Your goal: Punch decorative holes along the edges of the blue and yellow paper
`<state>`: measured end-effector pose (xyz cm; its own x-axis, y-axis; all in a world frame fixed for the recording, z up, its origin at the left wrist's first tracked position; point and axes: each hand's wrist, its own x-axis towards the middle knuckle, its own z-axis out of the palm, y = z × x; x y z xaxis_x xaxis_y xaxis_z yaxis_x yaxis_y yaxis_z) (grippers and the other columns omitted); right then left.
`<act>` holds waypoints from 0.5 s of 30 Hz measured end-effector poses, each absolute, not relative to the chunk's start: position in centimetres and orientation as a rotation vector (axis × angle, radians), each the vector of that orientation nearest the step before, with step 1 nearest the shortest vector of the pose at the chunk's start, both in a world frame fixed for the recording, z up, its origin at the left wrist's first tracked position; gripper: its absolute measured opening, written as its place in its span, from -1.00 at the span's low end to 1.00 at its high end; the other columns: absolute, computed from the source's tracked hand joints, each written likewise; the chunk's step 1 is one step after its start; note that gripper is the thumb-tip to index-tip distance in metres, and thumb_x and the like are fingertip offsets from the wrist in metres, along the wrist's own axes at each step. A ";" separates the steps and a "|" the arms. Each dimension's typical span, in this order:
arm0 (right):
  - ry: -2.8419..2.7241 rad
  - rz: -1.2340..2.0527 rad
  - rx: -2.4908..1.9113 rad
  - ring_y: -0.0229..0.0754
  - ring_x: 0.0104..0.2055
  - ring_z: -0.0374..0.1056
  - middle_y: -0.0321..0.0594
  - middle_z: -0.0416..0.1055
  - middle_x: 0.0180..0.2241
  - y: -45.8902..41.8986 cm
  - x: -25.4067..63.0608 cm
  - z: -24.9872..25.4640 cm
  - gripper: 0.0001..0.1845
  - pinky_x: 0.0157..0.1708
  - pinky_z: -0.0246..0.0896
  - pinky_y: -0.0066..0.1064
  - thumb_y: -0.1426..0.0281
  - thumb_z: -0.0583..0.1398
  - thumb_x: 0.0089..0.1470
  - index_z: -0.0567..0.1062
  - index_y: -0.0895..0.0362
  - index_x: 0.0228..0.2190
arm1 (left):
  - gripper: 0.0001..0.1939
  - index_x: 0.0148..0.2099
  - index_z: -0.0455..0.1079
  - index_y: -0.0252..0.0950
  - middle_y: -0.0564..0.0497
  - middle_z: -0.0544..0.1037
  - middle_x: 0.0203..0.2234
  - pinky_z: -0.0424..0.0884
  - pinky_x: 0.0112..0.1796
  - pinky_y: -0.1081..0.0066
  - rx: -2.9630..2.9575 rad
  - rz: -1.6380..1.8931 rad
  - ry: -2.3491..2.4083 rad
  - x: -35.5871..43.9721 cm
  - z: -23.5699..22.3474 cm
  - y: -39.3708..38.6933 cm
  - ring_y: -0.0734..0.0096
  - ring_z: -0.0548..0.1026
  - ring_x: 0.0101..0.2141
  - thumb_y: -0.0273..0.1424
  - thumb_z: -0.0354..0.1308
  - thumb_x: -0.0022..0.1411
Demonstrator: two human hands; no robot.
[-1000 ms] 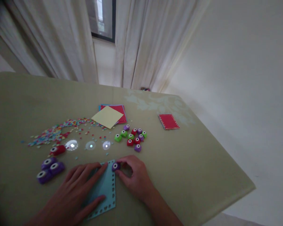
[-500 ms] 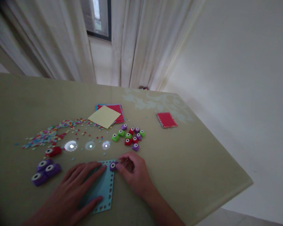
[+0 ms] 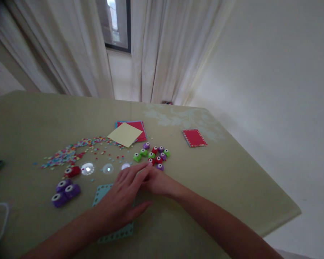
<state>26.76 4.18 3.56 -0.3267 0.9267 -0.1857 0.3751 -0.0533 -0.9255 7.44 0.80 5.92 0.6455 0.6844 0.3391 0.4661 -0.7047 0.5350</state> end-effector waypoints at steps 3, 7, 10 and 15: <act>-1.460 1.141 -1.402 0.16 0.28 0.41 -0.07 0.49 0.10 3.0 24.3 1.2 -0.40 0.24 0.37 0.03 0.35 0.32 0.05 0.60 -0.03 0.16 | 0.01 0.59 -0.04 -0.17 -0.17 0.30 0.48 0.14 0.42 -0.08 2.484 0.753 0.709 10.5 5.9 2.3 -0.03 0.27 0.42 -0.50 0.38 0.25; -1.082 0.367 -1.604 0.24 0.47 0.18 -0.07 0.34 0.19 1.0 20.6 -1.3 -0.24 0.36 0.19 0.20 0.42 0.14 0.14 0.33 -0.05 0.37 | -0.23 0.42 0.28 -0.20 -0.14 0.54 0.26 0.31 0.31 0.05 2.466 0.760 0.662 12.8 4.9 3.5 0.03 0.48 0.23 -0.49 0.38 0.21; -1.178 0.243 -1.697 0.29 0.38 0.26 -0.07 0.38 0.08 0.3 20.3 -1.8 -0.34 0.30 0.27 0.26 0.42 0.15 0.14 0.38 -0.05 0.28 | -0.32 0.34 0.37 -0.20 -0.15 0.58 0.19 0.34 0.27 0.04 2.438 0.777 0.676 12.9 4.3 3.6 0.01 0.50 0.18 -0.47 0.39 0.19; -1.553 0.318 -1.654 0.32 0.12 0.41 -0.05 0.44 -0.09 -0.2 23.5 -0.8 -0.40 0.10 0.48 0.20 0.49 0.36 -0.01 0.53 -0.03 0.09 | -0.32 0.32 0.37 -0.20 -0.14 0.56 0.19 0.31 0.29 0.04 2.407 0.783 0.687 12.3 4.1 3.4 0.03 0.48 0.19 -0.48 0.39 0.16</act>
<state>23.52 -0.18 -0.79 0.2056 0.9165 0.3432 0.7080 0.1028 -0.6987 12.31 3.37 4.07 0.7052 0.5972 0.3823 0.3011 -0.7403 0.6011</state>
